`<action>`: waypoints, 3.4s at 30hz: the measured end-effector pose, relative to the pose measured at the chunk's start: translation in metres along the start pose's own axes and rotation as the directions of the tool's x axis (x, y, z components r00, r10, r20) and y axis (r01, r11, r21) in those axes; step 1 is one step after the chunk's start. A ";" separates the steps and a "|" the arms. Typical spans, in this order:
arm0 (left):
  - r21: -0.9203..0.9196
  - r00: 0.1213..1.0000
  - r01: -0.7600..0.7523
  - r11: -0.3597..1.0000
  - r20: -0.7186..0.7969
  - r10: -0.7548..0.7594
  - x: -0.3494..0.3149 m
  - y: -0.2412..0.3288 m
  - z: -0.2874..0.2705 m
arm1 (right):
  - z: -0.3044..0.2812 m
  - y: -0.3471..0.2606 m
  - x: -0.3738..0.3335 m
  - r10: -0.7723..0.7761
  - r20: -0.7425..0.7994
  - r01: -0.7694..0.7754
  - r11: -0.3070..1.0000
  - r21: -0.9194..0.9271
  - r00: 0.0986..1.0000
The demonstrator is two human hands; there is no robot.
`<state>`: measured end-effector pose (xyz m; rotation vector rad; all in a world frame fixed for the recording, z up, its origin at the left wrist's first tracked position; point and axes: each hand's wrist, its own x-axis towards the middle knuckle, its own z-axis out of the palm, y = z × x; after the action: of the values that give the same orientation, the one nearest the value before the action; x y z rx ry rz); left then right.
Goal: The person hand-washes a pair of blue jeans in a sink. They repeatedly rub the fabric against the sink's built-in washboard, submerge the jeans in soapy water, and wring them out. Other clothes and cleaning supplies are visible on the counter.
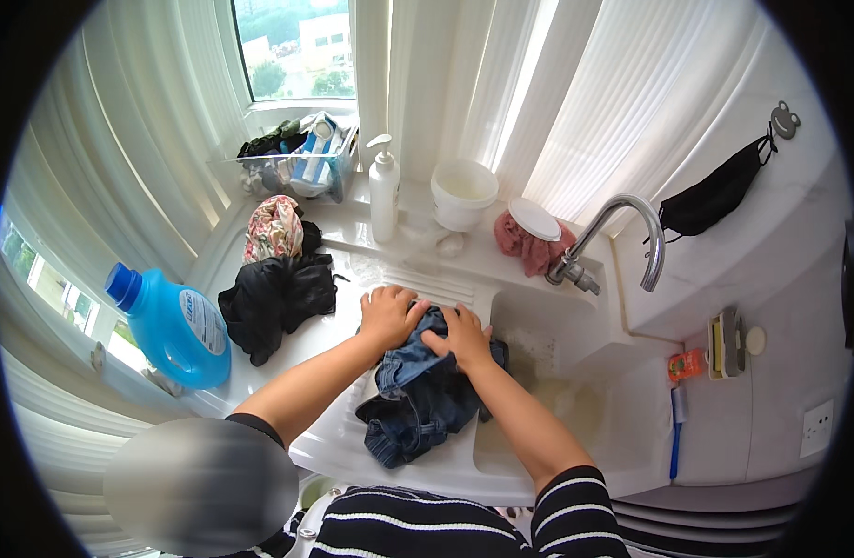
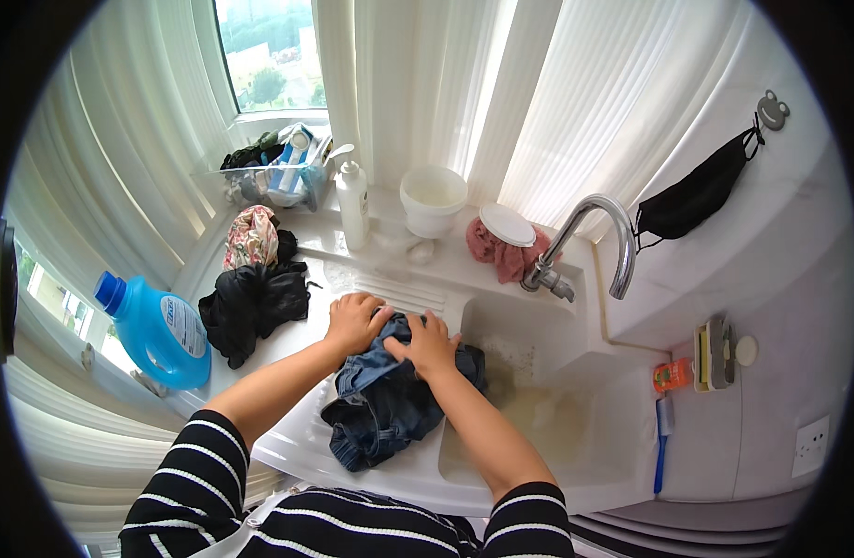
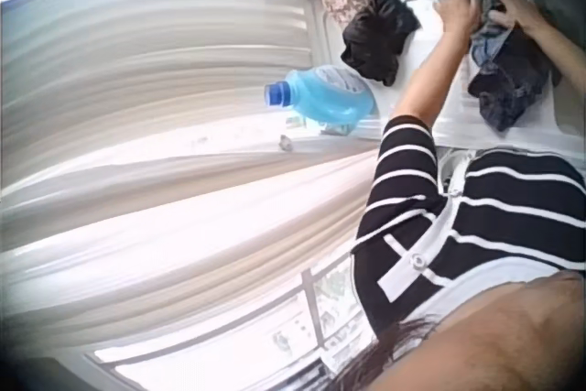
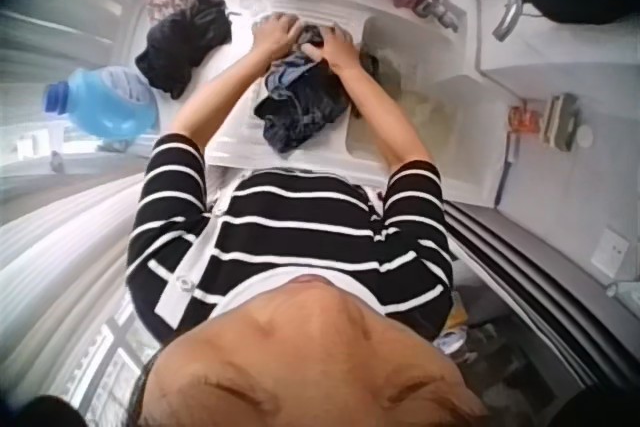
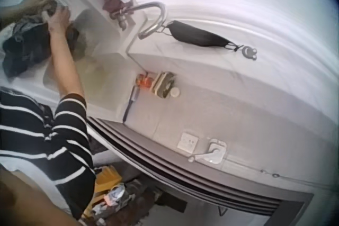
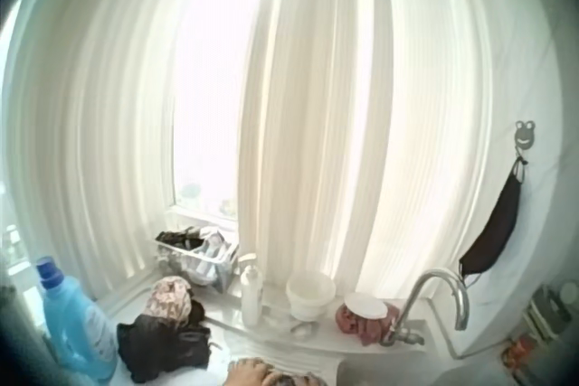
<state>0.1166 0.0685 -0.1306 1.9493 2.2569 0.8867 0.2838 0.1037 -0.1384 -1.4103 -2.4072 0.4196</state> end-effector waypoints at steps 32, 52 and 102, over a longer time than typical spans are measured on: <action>-0.015 0.867 0.239 0.971 0.453 -0.207 0.006 0.031 -0.040 | -0.018 -0.011 0.020 0.179 0.279 -0.193 0.981 0.024 0.944; -0.410 0.916 -0.387 0.826 -0.071 0.394 -0.081 0.038 -0.078 | -0.067 -0.003 -0.092 -0.466 -0.262 0.532 0.785 0.317 0.845; -0.404 0.941 -0.314 0.859 -0.009 0.339 -0.081 0.035 -0.070 | -0.066 -0.017 -0.093 -0.380 0.048 0.353 0.893 0.281 0.924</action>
<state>0.1394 -0.0313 -0.0838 2.1436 1.5637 1.1878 0.3402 0.0201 -0.0835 -0.8123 -2.5065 0.6992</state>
